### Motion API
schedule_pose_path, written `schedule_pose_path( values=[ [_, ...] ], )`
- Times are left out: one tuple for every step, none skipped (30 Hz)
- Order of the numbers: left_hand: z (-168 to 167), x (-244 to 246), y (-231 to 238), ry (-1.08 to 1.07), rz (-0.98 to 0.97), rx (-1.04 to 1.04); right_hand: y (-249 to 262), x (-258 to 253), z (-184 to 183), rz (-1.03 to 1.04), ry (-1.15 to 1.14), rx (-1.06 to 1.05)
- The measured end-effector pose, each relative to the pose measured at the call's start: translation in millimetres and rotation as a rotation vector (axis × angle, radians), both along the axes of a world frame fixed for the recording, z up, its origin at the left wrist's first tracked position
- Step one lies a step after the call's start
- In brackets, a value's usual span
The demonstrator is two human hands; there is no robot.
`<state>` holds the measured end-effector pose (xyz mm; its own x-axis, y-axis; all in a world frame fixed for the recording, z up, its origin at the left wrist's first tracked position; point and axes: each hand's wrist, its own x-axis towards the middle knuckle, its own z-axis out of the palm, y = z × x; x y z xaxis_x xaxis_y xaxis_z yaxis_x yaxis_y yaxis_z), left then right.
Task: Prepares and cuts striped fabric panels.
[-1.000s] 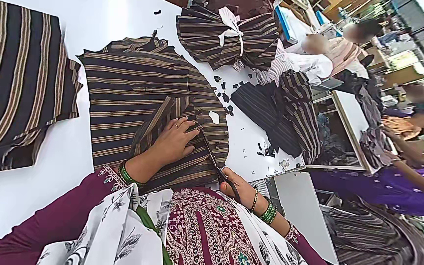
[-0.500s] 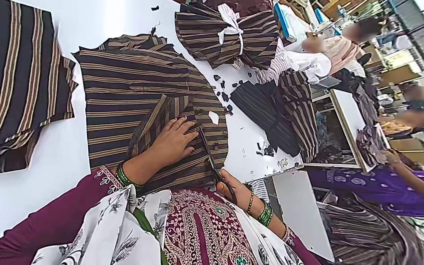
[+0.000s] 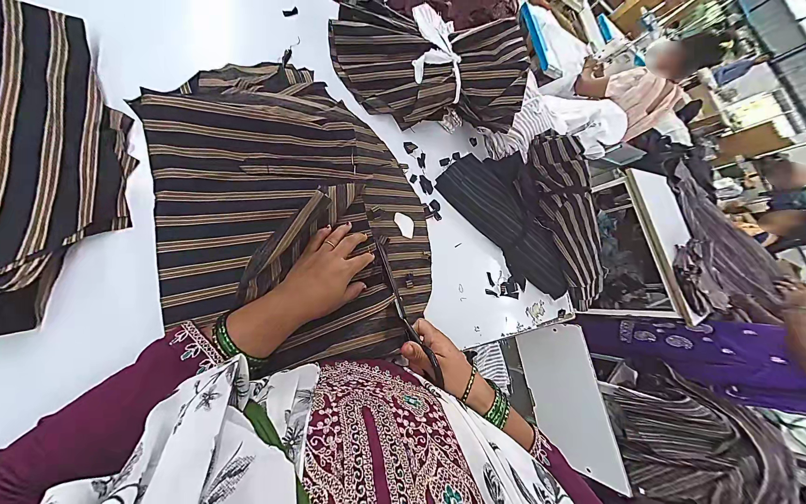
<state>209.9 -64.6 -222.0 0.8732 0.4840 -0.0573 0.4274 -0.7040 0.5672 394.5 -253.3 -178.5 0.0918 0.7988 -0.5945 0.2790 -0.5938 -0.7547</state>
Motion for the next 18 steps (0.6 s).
schedule_pose_path(
  values=[
    [1.8, 0.1, 0.2, 0.020, -0.006, -0.012, -0.6, 0.7, -0.9, -0.023, 0.016, 0.006],
    [2.6, 0.1, 0.6, 0.026, -0.015, -0.019, -0.8, 2.0, -1.5, -0.046, 0.041, 0.010],
    [2.3, -0.8, -0.1, -0.002, -0.018, -0.007, -1.0, 3.9, -1.6, -0.067, 0.070, 0.017],
    [0.8, -3.3, -2.9, -0.095, 0.000, 0.035, -1.8, 5.7, -1.4, -0.091, 0.100, 0.030],
    [-1.0, -6.8, -6.8, -0.256, 0.061, 0.130, -2.9, 7.7, -0.6, -0.118, 0.127, 0.051],
    [1.3, -10.4, -7.1, -0.408, 0.175, 0.269, -2.0, 10.4, 0.0, -0.139, 0.149, 0.085],
    [11.5, -17.1, -2.2, -0.479, 0.315, 0.355, 0.3, 13.1, 0.1, -0.158, 0.169, 0.132],
    [27.7, -28.6, 5.2, -0.451, 0.443, 0.330, 2.2, 14.9, -0.5, -0.175, 0.189, 0.185],
    [46.6, -42.6, 13.0, -0.371, 0.533, 0.188, 4.2, 15.8, -1.5, -0.191, 0.212, 0.239],
    [62.3, -54.8, 20.3, -0.304, 0.579, -0.028, 6.8, 16.0, -2.4, -0.207, 0.243, 0.288],
    [72.0, -63.2, 26.0, -0.292, 0.569, -0.280, 10.4, 16.1, -2.9, -0.222, 0.282, 0.325],
    [76.1, -66.5, 30.0, -0.335, 0.484, -0.555, 15.4, 16.8, -2.6, -0.229, 0.320, 0.341],
    [77.3, -64.7, 33.0, -0.379, 0.348, -0.778, 22.0, 17.9, -2.4, -0.219, 0.348, 0.336],
    [78.1, -57.9, 36.3, -0.388, 0.232, -0.869, 29.7, 19.3, -2.9, -0.192, 0.369, 0.316],
    [79.4, -48.1, 41.5, -0.340, 0.150, -0.786, 37.6, 20.5, -4.1, -0.154, 0.376, 0.281],
    [77.7, -35.9, 48.8, -0.269, 0.116, -0.576, 45.2, 21.8, -5.0, -0.105, 0.367, 0.232],
    [73.7, -21.4, 57.5, -0.206, 0.123, -0.354, 53.4, 22.8, -5.0, -0.055, 0.354, 0.177],
    [62.4, -5.1, 68.2, -0.154, 0.157, -0.173, 61.3, 23.1, -4.1, -0.015, 0.339, 0.128]
  ],
)
